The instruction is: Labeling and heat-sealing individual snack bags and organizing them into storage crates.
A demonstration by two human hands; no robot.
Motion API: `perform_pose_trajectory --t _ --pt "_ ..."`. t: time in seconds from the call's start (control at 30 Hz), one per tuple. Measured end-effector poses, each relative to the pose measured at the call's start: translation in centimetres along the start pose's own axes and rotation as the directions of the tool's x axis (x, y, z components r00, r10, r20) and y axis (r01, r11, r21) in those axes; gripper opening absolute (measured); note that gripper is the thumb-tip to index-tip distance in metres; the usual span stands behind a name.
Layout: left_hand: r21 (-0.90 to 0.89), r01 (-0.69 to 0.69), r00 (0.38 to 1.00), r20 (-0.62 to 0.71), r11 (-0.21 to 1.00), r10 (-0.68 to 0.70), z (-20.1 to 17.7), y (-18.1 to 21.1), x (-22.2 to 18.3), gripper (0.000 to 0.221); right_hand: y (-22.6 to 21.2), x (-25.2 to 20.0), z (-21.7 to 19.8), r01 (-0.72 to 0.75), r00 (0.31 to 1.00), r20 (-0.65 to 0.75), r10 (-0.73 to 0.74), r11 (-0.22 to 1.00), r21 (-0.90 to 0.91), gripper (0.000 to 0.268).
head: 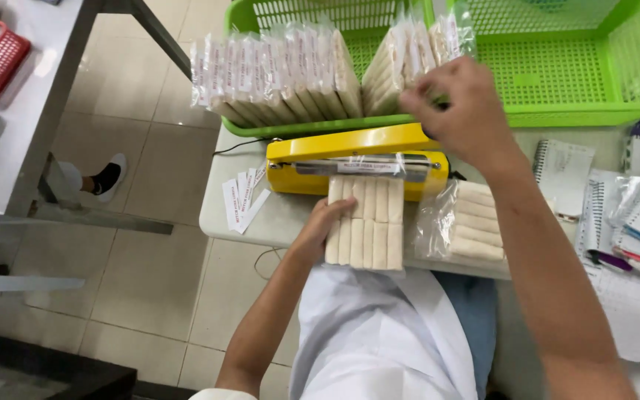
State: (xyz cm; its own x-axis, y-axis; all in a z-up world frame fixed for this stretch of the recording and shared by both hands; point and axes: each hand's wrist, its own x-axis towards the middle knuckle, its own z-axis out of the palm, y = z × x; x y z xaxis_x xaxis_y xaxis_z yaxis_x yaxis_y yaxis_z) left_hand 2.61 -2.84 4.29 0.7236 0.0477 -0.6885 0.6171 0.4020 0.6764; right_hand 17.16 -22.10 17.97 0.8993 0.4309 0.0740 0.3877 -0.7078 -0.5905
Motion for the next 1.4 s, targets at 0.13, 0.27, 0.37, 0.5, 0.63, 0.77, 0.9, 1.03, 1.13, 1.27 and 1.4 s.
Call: perform_pose_trajectory --t 0.13,0.27,0.37,0.5,0.63,0.77,0.9,1.03,1.13,1.27,1.4 --pt "-0.006 -0.087 0.989 0.12 0.996 0.087 -0.5 -0.5 0.5 0.071 7.7 1.5 6.5 -0.025 0.999 0.02 0.036 0.91 -0.414 0.045" --pt "0.011 -0.063 0.991 0.116 0.998 0.061 -0.7 -0.7 0.4 0.071 12.2 0.7 10.9 -0.12 0.991 0.002 0.13 0.916 -0.384 0.04" --pt "0.029 -0.065 0.989 0.131 0.997 0.061 -0.6 -1.2 2.1 0.07 14.0 0.8 12.0 -0.104 0.993 -0.099 0.07 0.911 -0.4 0.035" --pt "0.031 -0.067 0.994 0.088 0.997 0.064 -0.6 -1.5 2.2 0.071 14.3 1.1 13.3 -0.045 0.986 -0.162 -0.032 0.892 -0.449 0.031" --pt "0.057 -0.048 0.994 0.096 0.997 0.043 -1.1 -1.9 2.5 0.071 13.5 0.2 13.2 -0.084 0.986 -0.167 0.012 0.897 -0.434 0.031" --pt "0.071 -0.049 0.994 0.099 0.996 0.042 -0.9 -1.1 3.2 0.075 13.0 0.4 12.8 -0.095 0.98 -0.199 0.017 0.915 -0.391 0.03" --pt "0.052 -0.082 0.992 0.101 0.995 0.076 -1.1 -2.3 3.4 0.08 12.2 -0.4 13.2 -0.129 0.966 -0.255 0.028 0.913 -0.387 0.03" --pt "0.065 -0.132 0.982 0.142 0.989 0.122 -1.7 -3.2 3.5 0.082 10.7 -0.9 12.5 -0.151 0.948 -0.317 0.036 0.926 -0.346 0.031" --pt "0.06 -0.162 0.978 0.14 0.985 0.152 -2.1 -4.1 4.3 0.082 10.3 -1.1 12.1 -0.195 0.94 -0.324 0.108 0.949 -0.249 0.033" --pt "0.047 -0.187 0.974 0.141 0.981 0.179 -2.9 -5.2 6.3 0.08 10.8 0.8 11.1 -0.136 0.967 -0.232 0.11 0.985 -0.102 0.042" --pt "0.039 -0.263 0.955 0.154 0.964 0.254 -3.7 -6.0 5.8 0.078 5.0 -0.8 6.1 0.017 0.975 -0.217 -0.05 0.988 -0.15 0.037"
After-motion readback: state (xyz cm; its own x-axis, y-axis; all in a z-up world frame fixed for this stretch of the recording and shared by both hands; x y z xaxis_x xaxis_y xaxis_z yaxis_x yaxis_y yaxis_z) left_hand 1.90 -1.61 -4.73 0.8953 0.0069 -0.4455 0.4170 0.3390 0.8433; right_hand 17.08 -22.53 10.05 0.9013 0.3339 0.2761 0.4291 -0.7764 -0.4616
